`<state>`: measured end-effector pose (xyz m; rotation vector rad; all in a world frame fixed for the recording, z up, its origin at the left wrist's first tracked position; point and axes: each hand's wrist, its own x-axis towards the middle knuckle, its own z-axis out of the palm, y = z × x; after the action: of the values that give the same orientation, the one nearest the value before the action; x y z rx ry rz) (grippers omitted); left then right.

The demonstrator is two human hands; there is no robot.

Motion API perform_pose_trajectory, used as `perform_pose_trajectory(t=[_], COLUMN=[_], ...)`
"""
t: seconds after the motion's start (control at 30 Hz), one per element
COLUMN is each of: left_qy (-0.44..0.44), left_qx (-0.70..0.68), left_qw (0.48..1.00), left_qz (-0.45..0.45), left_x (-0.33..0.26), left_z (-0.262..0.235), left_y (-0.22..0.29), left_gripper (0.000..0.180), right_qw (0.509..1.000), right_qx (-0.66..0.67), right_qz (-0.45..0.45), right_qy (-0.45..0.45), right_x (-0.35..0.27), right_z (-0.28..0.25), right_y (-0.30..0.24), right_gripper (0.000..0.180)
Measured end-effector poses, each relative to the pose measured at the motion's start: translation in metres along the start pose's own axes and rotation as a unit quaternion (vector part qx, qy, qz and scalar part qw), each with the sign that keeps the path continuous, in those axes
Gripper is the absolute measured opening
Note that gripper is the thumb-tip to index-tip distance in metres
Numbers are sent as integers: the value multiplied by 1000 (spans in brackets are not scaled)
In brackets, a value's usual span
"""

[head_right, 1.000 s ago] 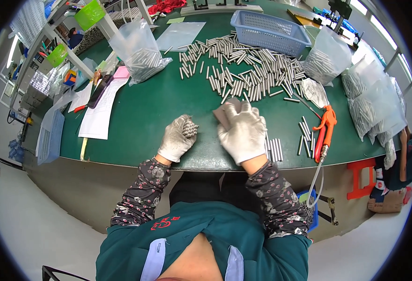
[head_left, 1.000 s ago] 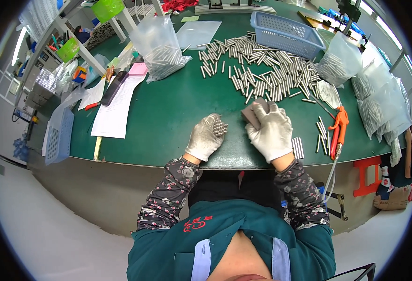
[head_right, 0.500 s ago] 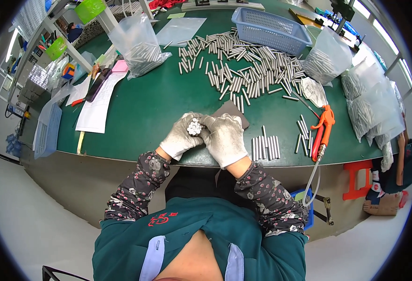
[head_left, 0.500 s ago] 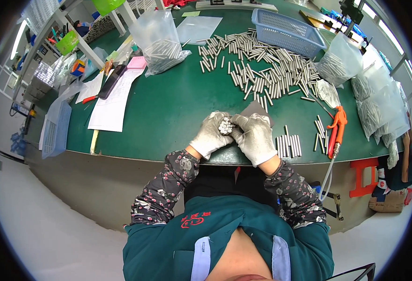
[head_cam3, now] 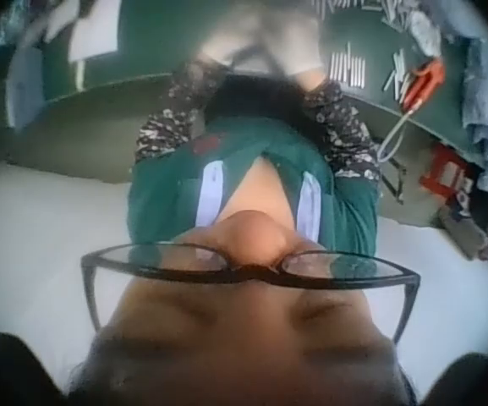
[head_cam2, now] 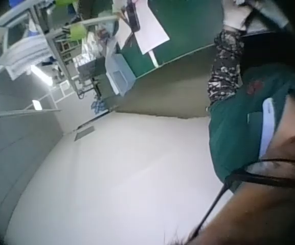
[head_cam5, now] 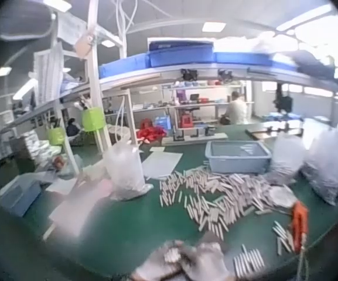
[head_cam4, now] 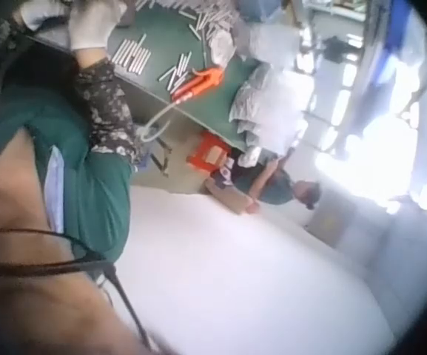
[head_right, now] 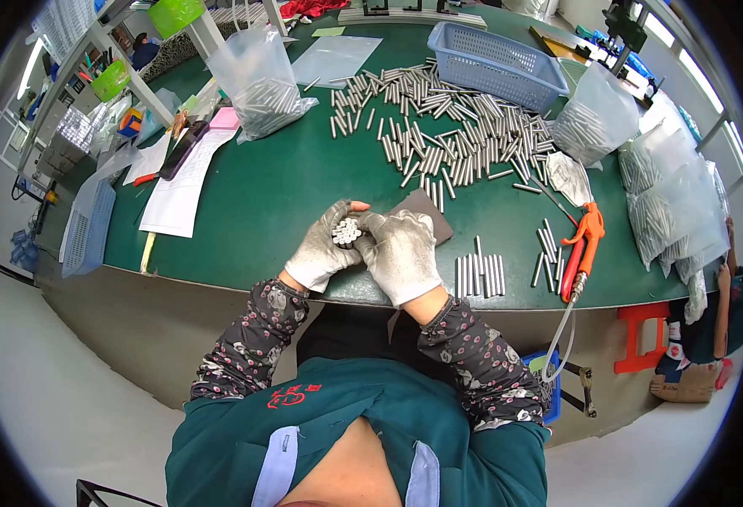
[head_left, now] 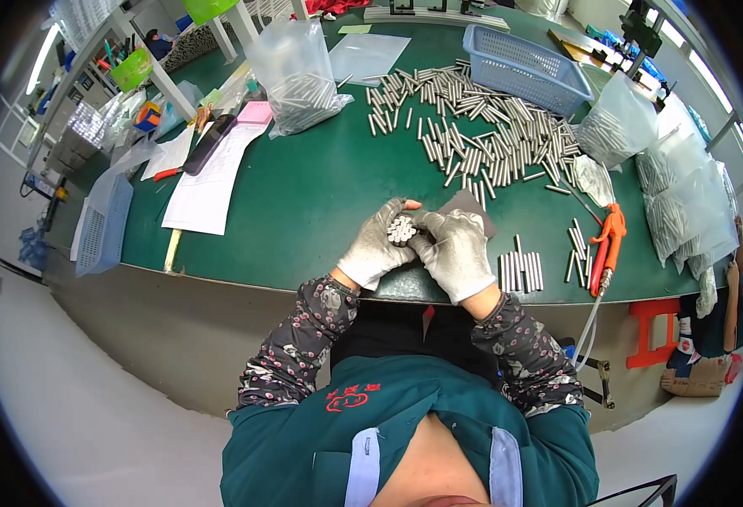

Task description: Sanding the ends of bundles of small metal pins at a factory workbench.

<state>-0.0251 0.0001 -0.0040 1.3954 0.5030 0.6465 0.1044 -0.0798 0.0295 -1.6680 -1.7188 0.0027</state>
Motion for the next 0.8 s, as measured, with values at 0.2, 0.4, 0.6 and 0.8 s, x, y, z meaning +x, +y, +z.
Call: perform_pose_trajectory(t=[0.2,0.4,0.6,0.8], left_qy=[-22,3,1,12], left_qx=[-41,7,167,99], left_qw=[999,1000,982,993], left_qz=[-17,-24,87,62], left_x=[0,1,5,6], left_z=[-1,0,-6,-4], left_y=[1,1,-1,-6], left_gripper=[70,71,83,104], right_qw=[1000,998,984,933], right_qx=[6,-47,-104,-187], right_qz=[7,-41,-133,-243], right_qy=[-8,34,-55,-187], right_x=[-2,11,36,56], right_z=[-3,-21,-19,-18], right_y=[2,-4,-10,-8], right_gripper=[17,15,10,13])
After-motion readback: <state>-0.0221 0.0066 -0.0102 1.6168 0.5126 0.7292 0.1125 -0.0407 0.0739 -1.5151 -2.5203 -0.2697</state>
